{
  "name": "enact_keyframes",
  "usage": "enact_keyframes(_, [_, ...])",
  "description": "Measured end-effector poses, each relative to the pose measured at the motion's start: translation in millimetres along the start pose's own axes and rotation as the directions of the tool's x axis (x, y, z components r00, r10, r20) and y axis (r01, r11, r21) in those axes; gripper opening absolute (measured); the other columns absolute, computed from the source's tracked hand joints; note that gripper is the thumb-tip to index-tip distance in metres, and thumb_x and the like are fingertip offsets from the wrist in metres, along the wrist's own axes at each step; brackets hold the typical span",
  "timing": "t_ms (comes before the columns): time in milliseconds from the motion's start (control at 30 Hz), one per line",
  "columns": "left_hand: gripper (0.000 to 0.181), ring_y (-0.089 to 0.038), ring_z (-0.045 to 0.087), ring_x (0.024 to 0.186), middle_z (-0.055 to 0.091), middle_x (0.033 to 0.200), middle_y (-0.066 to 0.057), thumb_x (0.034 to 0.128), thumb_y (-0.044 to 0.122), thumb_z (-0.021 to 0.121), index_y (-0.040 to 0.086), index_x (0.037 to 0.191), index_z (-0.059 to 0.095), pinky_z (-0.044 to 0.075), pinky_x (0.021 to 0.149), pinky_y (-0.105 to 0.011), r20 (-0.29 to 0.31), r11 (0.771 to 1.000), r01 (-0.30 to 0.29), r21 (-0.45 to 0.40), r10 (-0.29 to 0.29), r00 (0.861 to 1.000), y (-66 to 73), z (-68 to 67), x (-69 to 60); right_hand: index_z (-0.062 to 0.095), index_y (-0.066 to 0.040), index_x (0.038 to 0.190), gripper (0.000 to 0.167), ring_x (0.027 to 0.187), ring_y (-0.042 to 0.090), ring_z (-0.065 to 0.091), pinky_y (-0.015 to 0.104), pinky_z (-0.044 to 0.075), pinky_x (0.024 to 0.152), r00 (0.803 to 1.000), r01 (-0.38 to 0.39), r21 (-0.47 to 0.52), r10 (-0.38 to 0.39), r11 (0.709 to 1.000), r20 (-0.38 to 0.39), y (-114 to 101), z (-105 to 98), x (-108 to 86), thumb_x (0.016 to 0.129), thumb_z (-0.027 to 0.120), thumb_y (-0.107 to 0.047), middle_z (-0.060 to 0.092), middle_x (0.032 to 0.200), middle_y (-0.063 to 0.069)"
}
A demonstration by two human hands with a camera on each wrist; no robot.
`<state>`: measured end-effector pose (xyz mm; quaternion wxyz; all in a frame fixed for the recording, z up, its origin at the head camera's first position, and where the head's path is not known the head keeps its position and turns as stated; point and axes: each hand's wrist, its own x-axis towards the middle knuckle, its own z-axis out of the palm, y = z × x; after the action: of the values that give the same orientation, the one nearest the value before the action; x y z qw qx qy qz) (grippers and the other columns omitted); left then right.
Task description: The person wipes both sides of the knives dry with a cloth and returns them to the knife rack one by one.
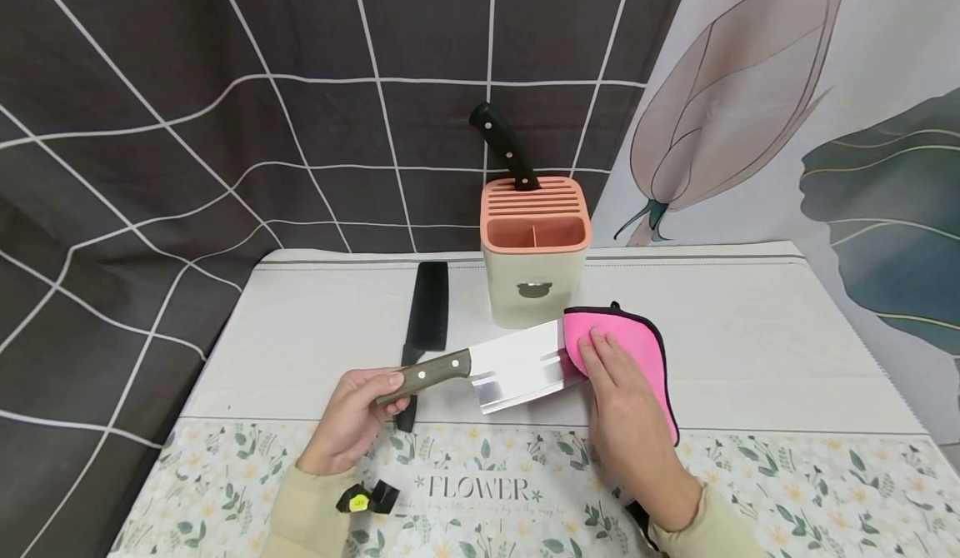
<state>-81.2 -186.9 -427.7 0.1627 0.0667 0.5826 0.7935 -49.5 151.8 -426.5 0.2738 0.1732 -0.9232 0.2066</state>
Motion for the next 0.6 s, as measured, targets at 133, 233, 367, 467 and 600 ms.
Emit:
enact_keyframes(133, [0.030,-0.003,0.059,0.070,0.074,0.088,-0.001,0.1011,0.004,0.051,0.014,0.100,0.079,0.049,0.064,-0.013,-0.005,1.000,-0.008,-0.003,0.008,1.000,1.2,-1.0,-0.1,0.056,0.010,0.135,0.050,0.127,0.042,0.055,0.054,0.046,0.101,0.999,-0.046,0.004,0.046,0.999,-0.005,5,-5,2.1,0.085,0.059,0.014,0.055,0.140,0.025])
enact_keyframes(233, [0.031,-0.003,0.058,0.069,0.075,0.088,-0.001,0.1015,0.004,0.050,0.014,0.098,0.079,0.048,0.064,-0.013,-0.009,1.000,-0.015,-0.005,0.015,1.000,1.4,-2.6,-0.3,0.056,0.007,0.137,0.051,0.124,0.041,0.057,0.055,0.049,0.096,0.995,-0.099,0.010,0.099,0.995,-0.021,9,-11,4.5,0.087,0.062,0.012,0.057,0.139,0.023])
enact_keyframes(367, [0.033,-0.003,0.058,0.069,0.073,0.088,0.000,0.1015,0.003,0.049,0.014,0.097,0.080,0.048,0.064,-0.013,-0.009,1.000,-0.021,-0.016,0.021,1.000,1.6,-4.3,-0.6,0.056,0.008,0.136,0.051,0.117,0.043,0.061,0.056,0.051,0.091,0.989,-0.119,0.012,0.119,0.993,-0.092,20,-20,8.8,0.085,0.064,0.014,0.061,0.133,0.024])
enact_keyframes(467, [0.034,-0.003,0.058,0.069,0.073,0.088,0.001,0.1012,0.002,0.048,0.014,0.097,0.080,0.048,0.064,-0.013,-0.002,0.999,-0.031,-0.030,0.031,1.000,2.5,-4.6,-1.0,0.057,0.009,0.135,0.051,0.114,0.046,0.062,0.058,0.052,0.089,0.979,-0.147,0.013,0.148,0.989,-0.142,32,-29,12.6,0.085,0.060,0.015,0.062,0.130,0.026])
enact_keyframes(600, [0.035,-0.003,0.058,0.070,0.074,0.090,0.000,0.1013,0.001,0.047,0.014,0.098,0.080,0.048,0.064,-0.012,0.014,0.998,-0.050,-0.049,0.051,0.999,4.2,-4.7,-1.6,0.059,0.005,0.134,0.047,0.114,0.048,0.061,0.063,0.050,0.087,0.954,-0.249,0.044,0.252,0.968,-0.161,46,-43,16.2,0.088,0.055,0.014,0.062,0.129,0.025])
